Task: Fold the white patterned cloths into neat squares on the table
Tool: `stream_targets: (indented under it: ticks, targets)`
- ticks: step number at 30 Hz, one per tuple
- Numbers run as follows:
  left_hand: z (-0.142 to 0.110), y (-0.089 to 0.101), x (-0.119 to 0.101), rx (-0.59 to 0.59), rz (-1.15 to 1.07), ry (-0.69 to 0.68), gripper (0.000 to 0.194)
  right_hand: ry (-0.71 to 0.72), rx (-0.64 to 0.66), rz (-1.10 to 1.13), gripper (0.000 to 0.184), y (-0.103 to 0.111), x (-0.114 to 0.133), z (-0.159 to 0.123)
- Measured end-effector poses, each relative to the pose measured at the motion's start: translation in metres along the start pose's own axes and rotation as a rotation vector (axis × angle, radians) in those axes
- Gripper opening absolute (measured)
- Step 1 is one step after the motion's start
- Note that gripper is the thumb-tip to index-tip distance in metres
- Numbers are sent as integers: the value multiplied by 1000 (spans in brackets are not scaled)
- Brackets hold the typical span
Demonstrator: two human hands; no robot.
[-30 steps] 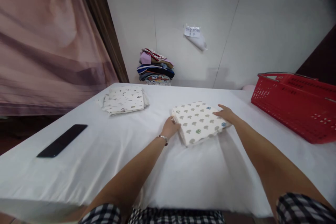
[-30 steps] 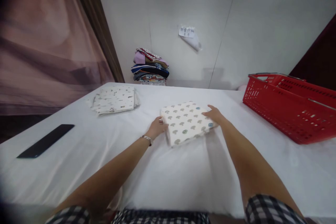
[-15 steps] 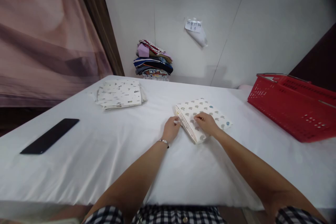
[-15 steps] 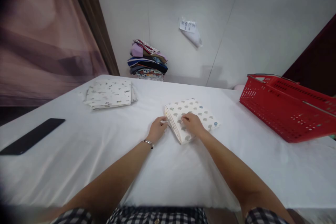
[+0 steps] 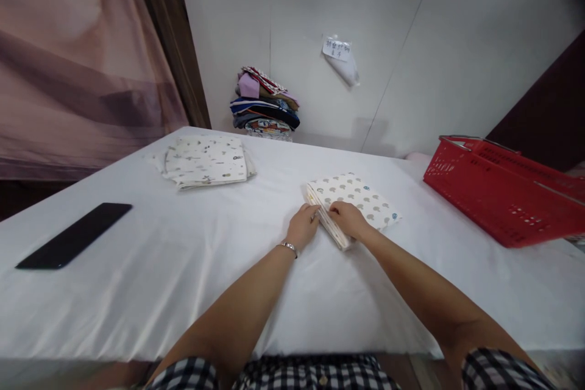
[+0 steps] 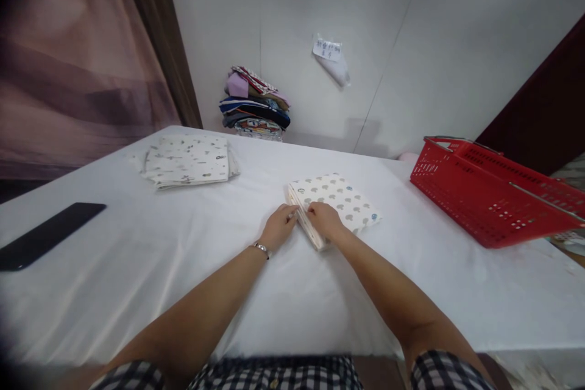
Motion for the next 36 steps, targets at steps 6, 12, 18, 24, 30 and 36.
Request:
stream_targets:
  ticks: [6, 12, 18, 24, 30, 36]
  targets:
    - [0, -5, 3, 30, 61, 18, 34, 59, -5, 46, 14, -1, 9, -2]
    - [6, 0, 10, -4, -62, 59, 28, 49, -18, 3, 11, -3, 12, -6]
    - [43, 30, 26, -175, -61, 147, 28, 59, -47, 79, 13, -1, 12, -12]
    - [86, 28, 26, -67, 61, 87, 35, 40, -95, 129, 13, -1, 6, -13]
    - [102, 19, 28, 22, 218, -13, 24, 32, -74, 94, 11, -3, 6, -14]
    - [106, 26, 25, -8, 269, -70, 22, -46, -8, -15, 12, -1, 4, -28]
Point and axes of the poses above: each hand's wrist, its own z-axis towards the middle knuckle, its own y-axis out of the back of the hand, x = y × z, the point moved 9 cm from there along z, towards the middle knuckle, and after that the axes turned 3 degrees about y, right-handed, at the moved point
